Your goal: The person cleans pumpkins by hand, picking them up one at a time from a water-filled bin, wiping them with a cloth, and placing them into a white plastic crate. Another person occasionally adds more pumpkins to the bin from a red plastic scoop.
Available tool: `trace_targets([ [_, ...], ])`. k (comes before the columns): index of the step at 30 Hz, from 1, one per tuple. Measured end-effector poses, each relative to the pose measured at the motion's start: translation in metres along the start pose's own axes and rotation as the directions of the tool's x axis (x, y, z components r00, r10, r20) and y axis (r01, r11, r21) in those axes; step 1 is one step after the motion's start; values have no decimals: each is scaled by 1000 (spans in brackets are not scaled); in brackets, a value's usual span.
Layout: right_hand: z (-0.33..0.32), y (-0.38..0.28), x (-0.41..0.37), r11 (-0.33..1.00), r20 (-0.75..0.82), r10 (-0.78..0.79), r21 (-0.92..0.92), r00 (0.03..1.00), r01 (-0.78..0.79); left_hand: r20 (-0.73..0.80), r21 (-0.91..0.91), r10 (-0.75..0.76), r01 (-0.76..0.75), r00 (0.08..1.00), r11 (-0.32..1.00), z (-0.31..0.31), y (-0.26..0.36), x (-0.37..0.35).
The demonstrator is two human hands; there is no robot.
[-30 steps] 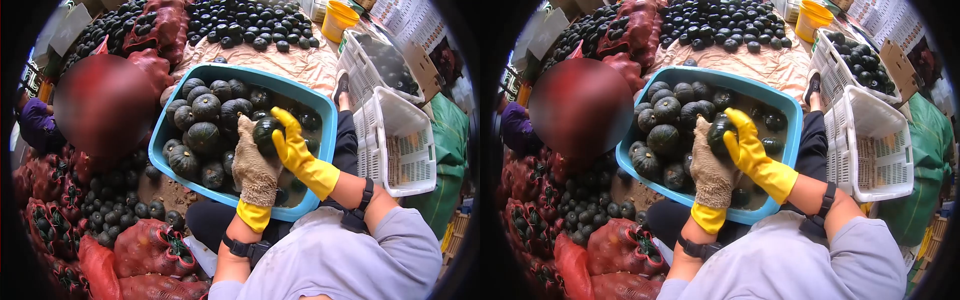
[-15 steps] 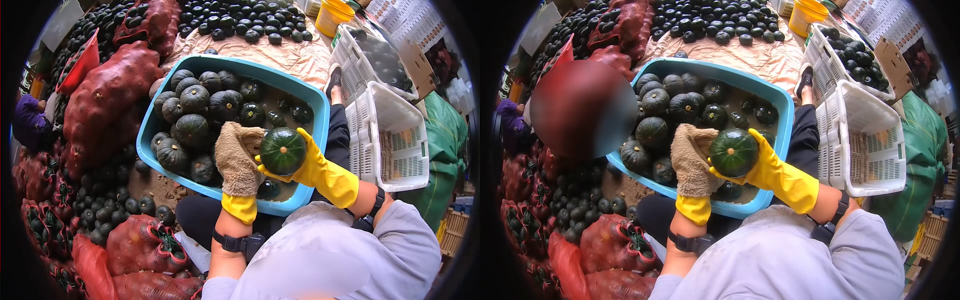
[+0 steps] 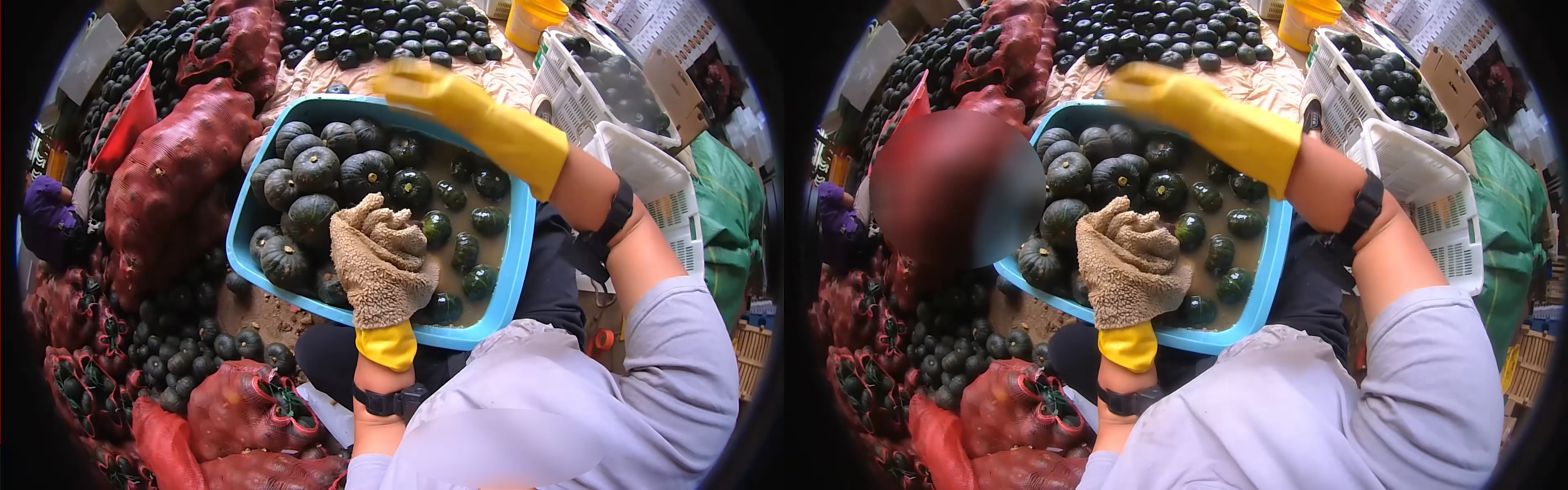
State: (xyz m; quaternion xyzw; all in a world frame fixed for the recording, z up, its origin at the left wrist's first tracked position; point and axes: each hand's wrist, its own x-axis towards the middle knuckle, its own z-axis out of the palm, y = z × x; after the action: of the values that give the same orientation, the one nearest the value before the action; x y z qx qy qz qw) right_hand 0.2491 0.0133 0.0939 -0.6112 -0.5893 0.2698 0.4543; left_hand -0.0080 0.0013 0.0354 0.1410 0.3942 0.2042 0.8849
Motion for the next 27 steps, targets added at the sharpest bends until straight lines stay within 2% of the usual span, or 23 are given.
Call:
trace_targets([
  [1,13,-4,-16,914,179,138,-401,974,-56,-22,-42,-15,14,1000,999,1,0,2],
  [2,24,2,-25,769,308,404,-624,861,-137,-40,-82,-28,25,999,996,2,2,4],
  [3,35,7,-34,581,406,629,-812,663,-54,-50,-116,-41,35,998,993,3,3,7],
  [4,53,41,-48,493,450,781,-870,433,16,-57,-138,-57,49,997,989,2,4,11],
  [6,99,78,-95,552,320,672,-818,668,-163,-58,-175,-90,79,994,981,3,7,17],
  [8,149,110,-113,379,176,653,-918,737,-117,-70,-192,-75,60,995,980,8,9,19],
  [10,180,191,-128,466,-48,583,-798,811,-382,-126,-209,25,-51,992,977,19,7,14],
  [12,136,112,-120,537,206,578,-824,790,-178,-177,-219,118,-156,977,963,28,-1,1],
  [13,127,125,-125,642,267,478,-757,837,-125,-181,-210,125,-162,976,964,29,-2,-2],
  [14,120,116,-120,628,313,506,-772,804,-94,-183,-199,139,-175,973,964,30,0,-3],
  [16,107,96,-128,642,299,515,-755,803,-131,-197,-174,151,-186,969,967,24,1,-4],
  [17,100,93,-133,698,285,519,-685,806,-207,-182,-178,197,-229,963,957,20,-3,-5],
  [18,87,90,-133,755,352,584,-567,732,-329,-188,-170,135,-167,973,971,19,-2,-6],
  [19,82,94,-142,767,367,639,-239,675,-596,-194,-166,72,-105,978,980,21,2,-9],
  [20,79,97,-154,628,408,674,123,615,-769,-198,-161,9,-42,980,986,24,6,-14],
  [21,76,98,-171,336,457,668,519,587,-786,-170,-150,-26,0,985,989,30,11,-21],
  [22,68,96,-175,10,592,609,660,528,-751,-63,-108,61,-67,996,992,25,7,-12],
  [23,69,84,-178,-32,543,566,766,620,-642,44,-73,142,-139,989,988,11,-3,6],
  [25,75,40,-183,41,359,517,897,777,-441,256,-24,291,-295,922,955,-11,-19,32],
  [26,84,21,-181,160,235,490,922,840,-352,362,203,452,-542,815,815,-4,-32,20],
  [27,108,30,-180,251,64,467,947,882,-202,450,369,591,-742,669,560,3,-44,8],
])
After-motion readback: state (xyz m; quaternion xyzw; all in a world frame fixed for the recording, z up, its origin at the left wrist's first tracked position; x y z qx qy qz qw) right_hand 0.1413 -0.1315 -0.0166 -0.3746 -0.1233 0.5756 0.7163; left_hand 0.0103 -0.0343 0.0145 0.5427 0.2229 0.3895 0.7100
